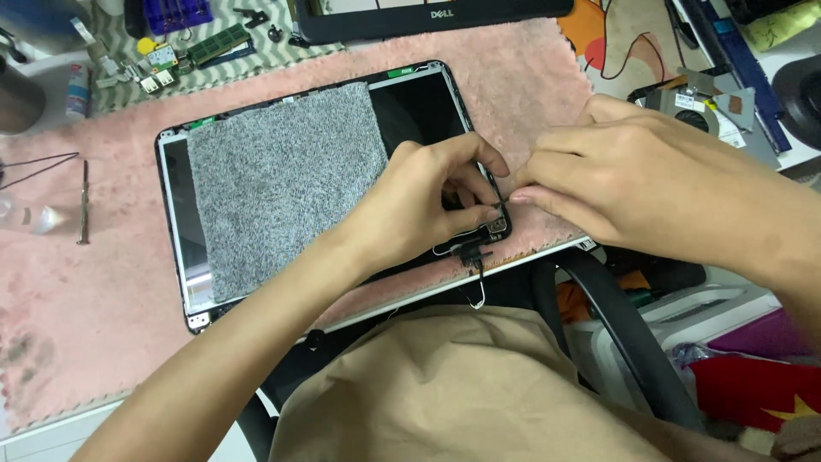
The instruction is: The person uses a metal prying tool to carefully detach the bezel and screen assembly from a laptop chassis. They work along the edges to release clips and disconnect cables, then remove the protective cloth and place the bezel aside.
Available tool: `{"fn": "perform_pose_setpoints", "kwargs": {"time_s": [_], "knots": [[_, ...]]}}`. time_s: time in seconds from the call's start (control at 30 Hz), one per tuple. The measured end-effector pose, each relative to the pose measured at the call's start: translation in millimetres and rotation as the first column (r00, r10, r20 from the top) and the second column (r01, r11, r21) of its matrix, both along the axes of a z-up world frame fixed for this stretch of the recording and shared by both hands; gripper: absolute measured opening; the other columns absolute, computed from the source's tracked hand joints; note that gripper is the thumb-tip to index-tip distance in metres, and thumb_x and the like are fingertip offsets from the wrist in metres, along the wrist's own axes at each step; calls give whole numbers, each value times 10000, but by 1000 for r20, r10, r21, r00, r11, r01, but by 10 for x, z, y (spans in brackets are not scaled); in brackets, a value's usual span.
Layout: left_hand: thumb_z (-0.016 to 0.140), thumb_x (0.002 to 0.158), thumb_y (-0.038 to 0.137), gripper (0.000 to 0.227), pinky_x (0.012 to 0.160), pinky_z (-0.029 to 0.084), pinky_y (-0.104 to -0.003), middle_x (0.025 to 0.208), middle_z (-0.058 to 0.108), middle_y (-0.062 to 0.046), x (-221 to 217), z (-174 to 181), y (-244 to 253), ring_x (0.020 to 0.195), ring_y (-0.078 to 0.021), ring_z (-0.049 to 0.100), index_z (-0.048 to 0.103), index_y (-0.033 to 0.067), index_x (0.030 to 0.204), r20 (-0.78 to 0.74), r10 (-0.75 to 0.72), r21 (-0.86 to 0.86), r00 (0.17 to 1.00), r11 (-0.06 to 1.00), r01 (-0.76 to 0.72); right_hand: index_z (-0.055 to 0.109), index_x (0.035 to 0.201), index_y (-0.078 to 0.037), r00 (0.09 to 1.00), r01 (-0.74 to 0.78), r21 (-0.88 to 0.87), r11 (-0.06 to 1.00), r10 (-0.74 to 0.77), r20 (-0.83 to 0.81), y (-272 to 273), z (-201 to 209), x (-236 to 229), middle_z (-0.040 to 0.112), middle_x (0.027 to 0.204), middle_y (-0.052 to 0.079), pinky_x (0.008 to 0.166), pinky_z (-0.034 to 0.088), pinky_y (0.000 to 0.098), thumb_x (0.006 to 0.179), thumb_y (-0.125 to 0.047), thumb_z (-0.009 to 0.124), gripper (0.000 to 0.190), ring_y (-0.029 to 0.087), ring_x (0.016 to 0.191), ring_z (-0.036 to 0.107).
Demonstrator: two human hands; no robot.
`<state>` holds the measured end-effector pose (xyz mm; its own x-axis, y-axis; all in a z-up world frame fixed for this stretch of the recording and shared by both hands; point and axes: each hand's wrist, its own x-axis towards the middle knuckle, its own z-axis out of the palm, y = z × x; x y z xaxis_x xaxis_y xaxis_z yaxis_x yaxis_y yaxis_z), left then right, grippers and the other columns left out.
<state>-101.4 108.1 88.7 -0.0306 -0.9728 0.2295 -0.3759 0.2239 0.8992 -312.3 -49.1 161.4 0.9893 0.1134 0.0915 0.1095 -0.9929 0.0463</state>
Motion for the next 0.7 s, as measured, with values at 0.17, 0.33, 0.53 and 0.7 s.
{"fn": "perform_pose_setpoints", "kwargs": {"time_s": [0.17,0.33,0.53,0.7], "knots": [[842,955,11,356,955,696,-331,1092,937,-47,-109,-103,-32,1070,-201,910,689,82,1269,147,0,-13,989,1000,2,752,1084,-139,994,9,-109,994,-21,-106,-59,-144,-58,760,939,-13,827,548,428,1173,-376,699,259,304,666,620],[746,960,-52,387,1003,648,-466,1155,920,-98,-130,-234,10,1146,-306,852,691,27,1334,324,-27,-96,946,994,61,731,1170,-155,950,33,-108,994,-65,-305,-23,-193,-51,772,929,-4,932,552,454,1096,-166,694,83,278,654,674],[672,1055,80,392,1050,469,-472,1275,828,-124,-119,-329,74,1214,-353,723,689,99,1446,484,-10,-67,875,997,48,726,1041,-165,951,29,-83,996,-53,-304,9,-323,-8,742,867,-3,890,521,464,1166,-306,660,200,314,670,606],[709,1074,108,341,1035,479,-451,1226,826,-134,-92,-397,71,1233,-299,747,700,72,1413,484,3,-124,875,990,65,703,1018,-189,932,36,-121,992,-77,-355,77,-305,15,734,881,0,883,530,461,1086,-165,686,74,324,752,639]]}}
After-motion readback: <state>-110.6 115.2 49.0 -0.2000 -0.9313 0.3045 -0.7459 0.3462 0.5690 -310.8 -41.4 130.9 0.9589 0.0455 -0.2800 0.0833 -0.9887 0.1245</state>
